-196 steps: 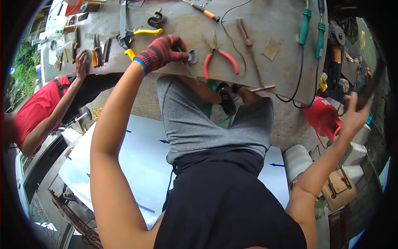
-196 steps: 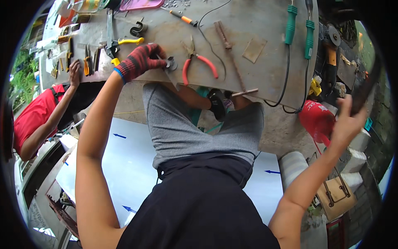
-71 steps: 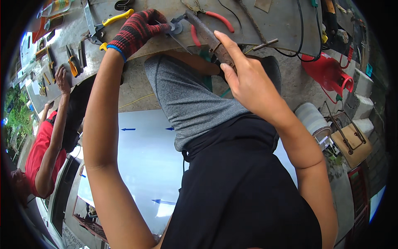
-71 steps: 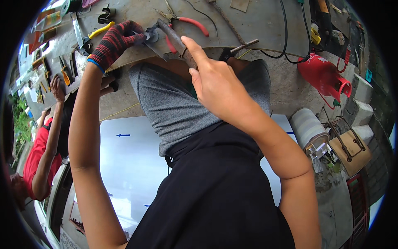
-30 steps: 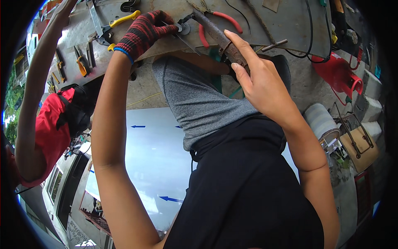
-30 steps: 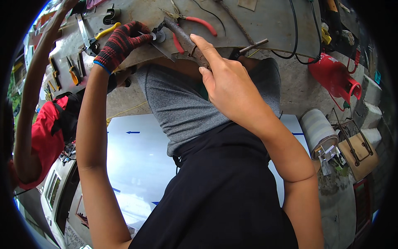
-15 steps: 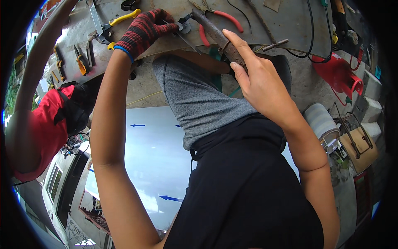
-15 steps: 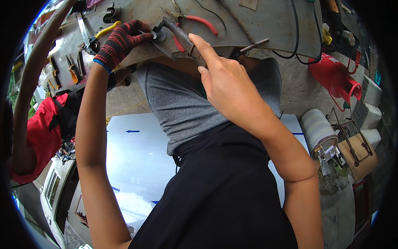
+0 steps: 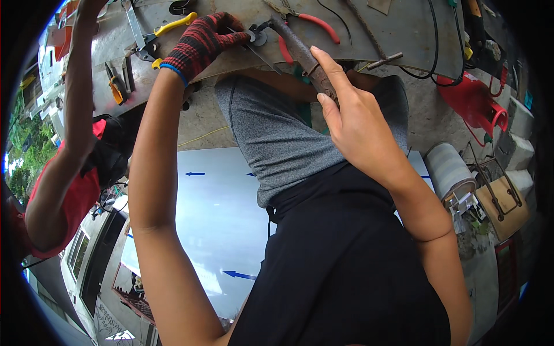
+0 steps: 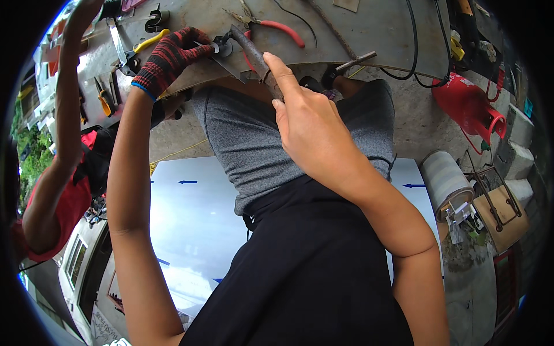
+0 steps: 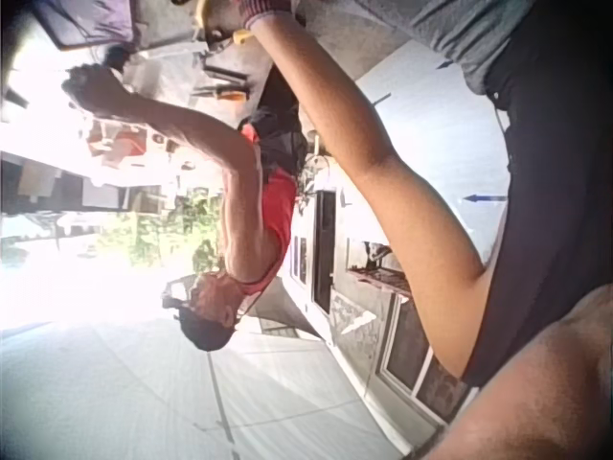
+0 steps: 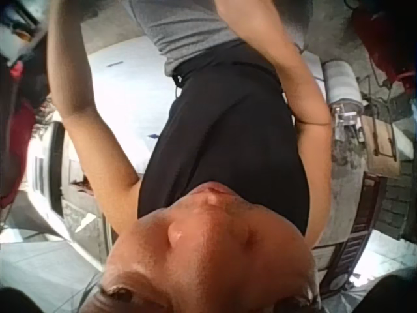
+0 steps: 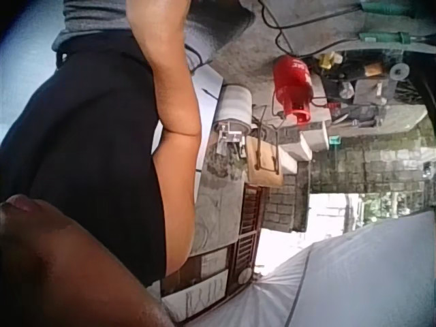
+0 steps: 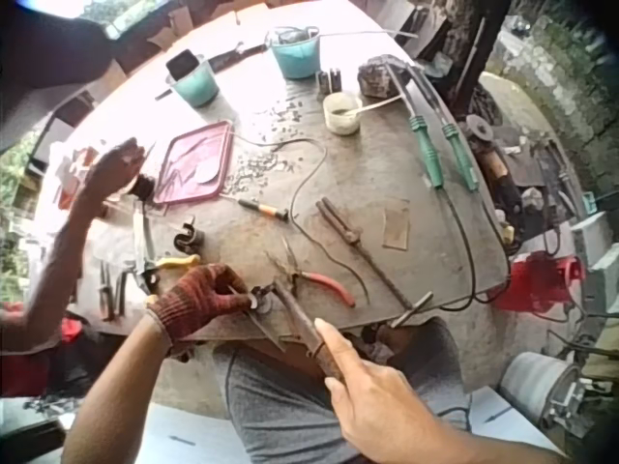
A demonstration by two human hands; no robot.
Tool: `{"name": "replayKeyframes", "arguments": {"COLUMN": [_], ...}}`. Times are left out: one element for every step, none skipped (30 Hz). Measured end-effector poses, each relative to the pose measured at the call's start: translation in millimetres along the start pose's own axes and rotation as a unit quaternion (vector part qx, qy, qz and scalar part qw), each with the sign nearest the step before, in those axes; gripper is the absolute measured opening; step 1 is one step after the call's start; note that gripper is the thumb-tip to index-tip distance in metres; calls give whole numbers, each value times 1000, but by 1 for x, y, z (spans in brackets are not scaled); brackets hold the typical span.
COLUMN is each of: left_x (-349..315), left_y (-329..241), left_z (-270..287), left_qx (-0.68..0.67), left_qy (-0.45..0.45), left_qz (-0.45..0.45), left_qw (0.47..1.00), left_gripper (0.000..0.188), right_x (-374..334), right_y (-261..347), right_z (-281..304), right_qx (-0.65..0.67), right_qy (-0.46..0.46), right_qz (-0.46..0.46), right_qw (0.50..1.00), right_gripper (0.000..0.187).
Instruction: The person measures a metal strip with a ruler, marks it, and uses pliers to bend and shape it. They then use a hammer to tap the metal into a cylindrical form and fit a small metal ring onto it. The person continues to adjust and assemble the metal components on a cluttered workbench.
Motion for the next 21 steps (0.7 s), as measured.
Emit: {"name": "replayKeyframes", "arguments": {"left_x": [1, 0, 0, -1, 0, 0, 0, 0, 0, 0, 0, 0, -1, -3, -3, -2, -2, -2, -2, -2, -2], "left_y": [0, 2, 3, 4, 4, 4, 4, 4, 4, 4, 4, 2, 1, -2, -3, -2, 0, 2, 2, 0, -2], "left_z": [0, 0, -1, -2, -2, -1, -2, -2, -2, -2, -2, -1, -2, -1, -1, -1, -1, 0, 0, 0, 1], "left_qx": [-1, -3, -6, -7, -7, -7, -8, -8, -9, -5, -2, 0, -3, -5, -7, -7, -8, -9, -14, -20, -27], "left_qy": [1, 1, 1, -1, -2, -3, -2, -1, 0, 0, 0, 0, 1, 2, 2, 0, -3, -5, -5, -4, -3], "left_qz": [-1, 1, 3, 1, -2, -6, -5, -3, -1, 2, 3, 5, 9, 12, 15, 16, 18, 19, 14, 7, -1], "left_qw": [1000, 1000, 1000, 1000, 1000, 1000, 1000, 1000, 1000, 1000, 1000, 1000, 1000, 1000, 1000, 1000, 1000, 1000, 1000, 1000, 1000], "left_gripper": [31, 31, 31, 31, 31, 31, 31, 31, 30, 31, 31, 31, 32, 32, 32, 32, 32, 32, 32, 32, 32], "right_x": [-2, -2, -2, -2, -2, -3, -4, -5, -6, -8, -10, -11, -14, -14, -15, -16, -17, -17, -16, -16, -16], "right_y": [-1, -1, -1, -1, -1, -1, 0, 1, 0, 0, 1, 3, 6, 6, 6, 5, 7, 7, 7, 2, -5], "right_z": [-1, -1, -2, -2, -3, -2, 1, 3, 7, 13, 19, 25, 32, 38, 45, 52, 60, 67, 74, 80, 86], "right_qx": [3, 5, 6, 7, 8, 10, 12, 14, 27, 41, 56, 72, 91, 98, 104, 110, 113, 116, 108, 117, 127], "right_qy": [-14, -24, -23, -21, -22, -22, -21, -20, -17, -13, -20, -26, -42, -54, -65, -77, -86, -95, -100, -115, -130], "right_qz": [9, 19, 16, 12, 9, 1, -6, -14, -34, -54, -64, -73, -72, -68, -63, -59, -67, -75, -74, -71, -68], "right_qw": [1000, 1000, 1000, 1000, 1000, 1000, 1000, 1000, 999, 998, 996, 994, 992, 991, 990, 989, 988, 986, 986, 984, 981], "right_gripper": [63, 64, 64, 64, 63, 63, 63, 63, 63, 62, 62, 61, 61, 61, 60, 60, 61, 61, 58, 55, 52]}}
Point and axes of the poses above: each hand's wrist, its own x-axis towards the middle knuckle, its own z-axis out of the back of the hand, y = z × x, the point moved 7 cm from there along x, towards the middle knuckle, and after that the axes turned 3 degrees about -y, right-handed, at the moved point
